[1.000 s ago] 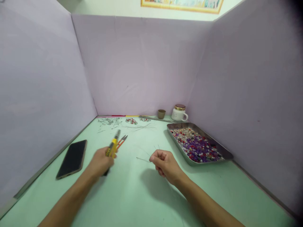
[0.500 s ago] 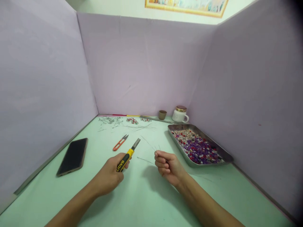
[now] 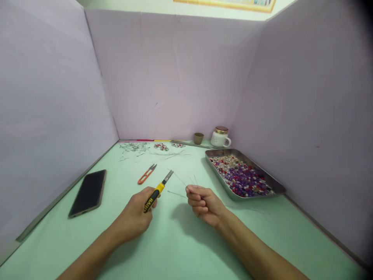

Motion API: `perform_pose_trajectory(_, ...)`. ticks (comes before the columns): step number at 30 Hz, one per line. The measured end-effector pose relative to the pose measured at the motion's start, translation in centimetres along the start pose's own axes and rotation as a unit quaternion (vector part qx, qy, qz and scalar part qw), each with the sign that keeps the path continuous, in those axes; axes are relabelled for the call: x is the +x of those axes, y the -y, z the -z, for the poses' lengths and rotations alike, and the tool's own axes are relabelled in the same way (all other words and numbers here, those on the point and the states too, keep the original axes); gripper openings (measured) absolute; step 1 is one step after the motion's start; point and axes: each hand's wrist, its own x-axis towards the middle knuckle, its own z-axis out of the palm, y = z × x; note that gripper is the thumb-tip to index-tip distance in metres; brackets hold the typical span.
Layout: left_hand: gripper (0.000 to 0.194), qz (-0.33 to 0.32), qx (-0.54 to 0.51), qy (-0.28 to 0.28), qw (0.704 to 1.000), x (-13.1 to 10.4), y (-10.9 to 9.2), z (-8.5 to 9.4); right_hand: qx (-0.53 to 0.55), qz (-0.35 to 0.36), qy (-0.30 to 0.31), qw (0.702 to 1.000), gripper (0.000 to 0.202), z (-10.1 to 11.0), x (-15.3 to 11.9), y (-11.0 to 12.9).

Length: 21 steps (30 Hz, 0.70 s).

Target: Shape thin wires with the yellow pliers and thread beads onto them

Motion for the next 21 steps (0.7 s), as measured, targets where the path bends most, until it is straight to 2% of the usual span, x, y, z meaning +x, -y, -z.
perform_pose_trajectory(3,0.029,0.025,-0.055,0.03,0.998,0.4,0.1,0.9,-0.024,0.002,0.021,0.999,0.018,0.1,-0.1,0.0)
perform_pose_trajectory(5,0.033,0.086,-0.111,0.006,0.99,0.8,0.6,2.1,-0.043,0.001,0.038,0.998,0.018,0.2,-0.1,-0.1)
perform_pose_trajectory(6,0.035,0.139,-0.137,-0.041,0.98,1.0,1.0,2.8,-0.051,-0.002,0.047,0.998,0.017,0.2,-0.1,-0.1)
perform_pose_trajectory(7,0.035,0.175,-0.147,-0.111,0.967,1.1,1.4,3.5,-0.055,-0.005,0.055,0.997,0.017,0.2,-0.2,-0.2)
perform_pose_trajectory(8,0.037,0.195,-0.148,-0.174,0.954,1.2,1.8,4.2,-0.053,-0.007,0.061,0.997,0.017,0.2,-0.1,-0.2)
perform_pose_trajectory(9,0.038,0.196,-0.156,-0.204,0.946,1.2,2.1,4.8,-0.045,-0.007,0.065,0.997,0.017,0.3,-0.1,-0.3)
perform_pose_trajectory(10,0.037,0.188,-0.166,-0.207,0.945,1.1,2.2,5.1,-0.031,-0.006,0.067,0.997,0.017,0.3,0.0,-0.3)
perform_pose_trajectory(12,0.029,0.169,-0.186,-0.165,0.954,0.7,1.9,5.2,0.004,0.002,0.067,0.998,0.016,0.5,0.1,-0.2)
perform_pose_trajectory(14,0.025,0.118,-0.198,-0.087,0.969,0.2,1.1,4.5,0.036,0.008,0.065,0.997,0.015,0.7,0.2,-0.1)
perform_pose_trajectory(18,0.034,0.066,-0.142,0.036,0.987,-0.5,-0.5,2.6,0.061,-0.001,0.06,0.996,0.013,0.9,0.3,0.0)
perform_pose_trajectory(21,0.038,0.046,-0.085,0.094,0.991,-0.7,-0.9,1.4,0.049,-0.003,0.052,0.997,0.012,0.8,0.4,-0.3)
